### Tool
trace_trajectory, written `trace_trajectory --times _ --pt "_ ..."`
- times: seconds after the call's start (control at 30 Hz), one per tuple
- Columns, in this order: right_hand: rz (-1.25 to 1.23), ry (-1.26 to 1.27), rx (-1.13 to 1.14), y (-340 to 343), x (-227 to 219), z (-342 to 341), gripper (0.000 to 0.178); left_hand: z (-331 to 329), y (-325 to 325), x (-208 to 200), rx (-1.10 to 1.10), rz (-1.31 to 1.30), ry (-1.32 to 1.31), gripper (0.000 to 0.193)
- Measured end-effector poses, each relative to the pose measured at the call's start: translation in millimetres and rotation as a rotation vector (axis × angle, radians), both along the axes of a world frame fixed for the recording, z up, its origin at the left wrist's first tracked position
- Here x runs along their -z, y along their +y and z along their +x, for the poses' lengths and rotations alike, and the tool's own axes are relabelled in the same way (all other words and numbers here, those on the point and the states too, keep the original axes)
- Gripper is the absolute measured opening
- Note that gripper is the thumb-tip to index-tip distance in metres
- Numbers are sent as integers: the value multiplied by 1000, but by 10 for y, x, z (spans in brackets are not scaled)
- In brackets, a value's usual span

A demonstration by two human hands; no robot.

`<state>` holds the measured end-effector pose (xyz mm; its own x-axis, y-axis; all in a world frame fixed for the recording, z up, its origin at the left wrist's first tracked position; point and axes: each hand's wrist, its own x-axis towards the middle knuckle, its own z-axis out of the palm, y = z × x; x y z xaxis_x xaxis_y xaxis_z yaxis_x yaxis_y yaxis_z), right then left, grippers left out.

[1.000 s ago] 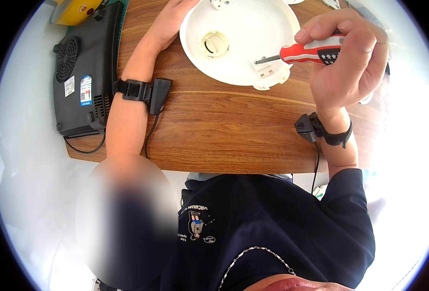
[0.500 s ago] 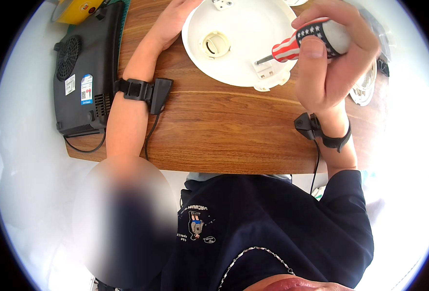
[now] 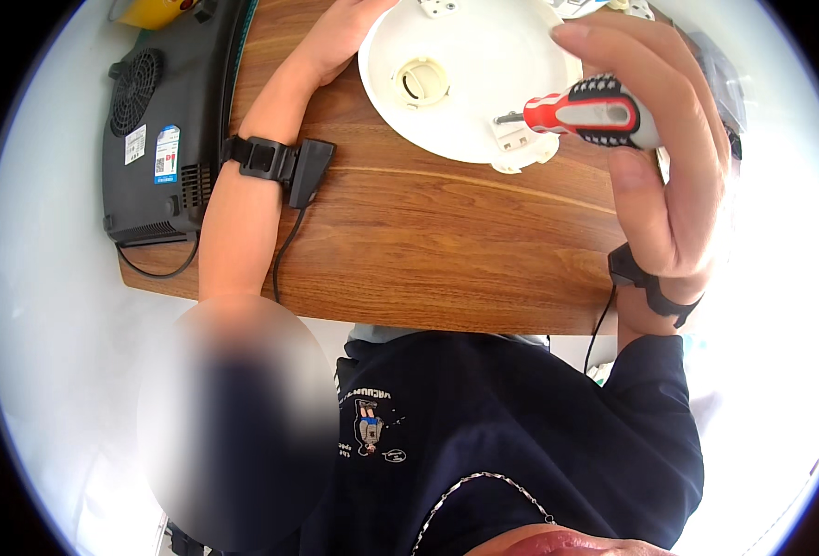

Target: The person uses a screwdriver to fasten screws into a white plastic lid component, then places a metal ring and a perforated metal plate onto the assembly, securing them with additional screws.

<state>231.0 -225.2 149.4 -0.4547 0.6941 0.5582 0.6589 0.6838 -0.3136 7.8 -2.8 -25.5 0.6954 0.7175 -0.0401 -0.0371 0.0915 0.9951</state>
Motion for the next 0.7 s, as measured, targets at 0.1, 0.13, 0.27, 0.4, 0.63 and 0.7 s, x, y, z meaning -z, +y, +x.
trace_trajectory --times 0.1,0.13,0.27,0.4,0.63,0.7 --pt "21 -4 97 -27 26 -59 33 29 -7 -25 9 -19 -13 38" --pt "36 -35 130 -34 40 -50 35 36 -17 -40 4 -18 -14 38" --pt "55 -175 190 -18 -48 22 58 35 -50 -89 -20 -4 10 38" --pt "38 -336 202 -103 -194 87 63 -8 -14 -38 -27 -4 31 39" --pt "42 23 165 19 69 37 65 26 -30 -67 -7 -31 8 39" --pt "106 -13 193 24 151 55 72 27 -48 -79 -13 -58 4 39"
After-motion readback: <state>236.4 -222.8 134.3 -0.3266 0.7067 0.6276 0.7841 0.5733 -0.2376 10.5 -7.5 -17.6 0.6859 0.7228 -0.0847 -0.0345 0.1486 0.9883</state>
